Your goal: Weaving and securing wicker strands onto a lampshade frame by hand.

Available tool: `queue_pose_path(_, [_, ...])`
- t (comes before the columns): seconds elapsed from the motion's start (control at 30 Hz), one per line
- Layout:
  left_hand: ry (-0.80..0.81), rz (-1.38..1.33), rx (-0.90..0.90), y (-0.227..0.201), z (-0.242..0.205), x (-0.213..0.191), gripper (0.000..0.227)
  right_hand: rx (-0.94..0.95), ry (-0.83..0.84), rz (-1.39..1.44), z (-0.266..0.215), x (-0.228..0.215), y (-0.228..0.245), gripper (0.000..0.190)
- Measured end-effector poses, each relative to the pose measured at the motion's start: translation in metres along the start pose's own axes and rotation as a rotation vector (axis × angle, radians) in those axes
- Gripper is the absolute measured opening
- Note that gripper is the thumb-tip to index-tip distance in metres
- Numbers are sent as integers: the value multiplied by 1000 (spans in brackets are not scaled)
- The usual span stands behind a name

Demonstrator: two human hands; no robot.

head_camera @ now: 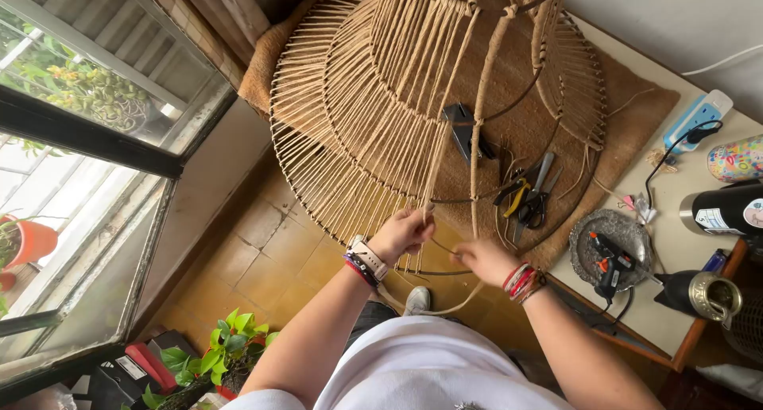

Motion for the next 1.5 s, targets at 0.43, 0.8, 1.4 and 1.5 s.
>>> queue_pose_path(0.43, [-590, 1379, 161, -108, -54, 70, 38, -168, -387, -119, -44, -97, 129, 21])
queue_pose_path(0.8, [-455, 1113, 874, -165, -88, 68, 18, -338, -955, -261, 36, -193, 181, 10])
queue_pose_path(1.4, [-363, 1670, 153, -126, -29, 74, 80, -514, -744, 82, 31, -218, 156, 17])
queue_pose_path(1.5, [-255, 1770, -161, -116, 23, 96, 70, -517, -593, 481, 27, -239, 127, 27])
Point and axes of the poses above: each hand's wrist, its own z-axis towards the middle knuckle, its own x-axis out of the palm, y = z × x, the point moved 2 cm from there along z, towards the middle knuckle, and after that the axes turned 6 degrees about z, right-handed, at the moved point
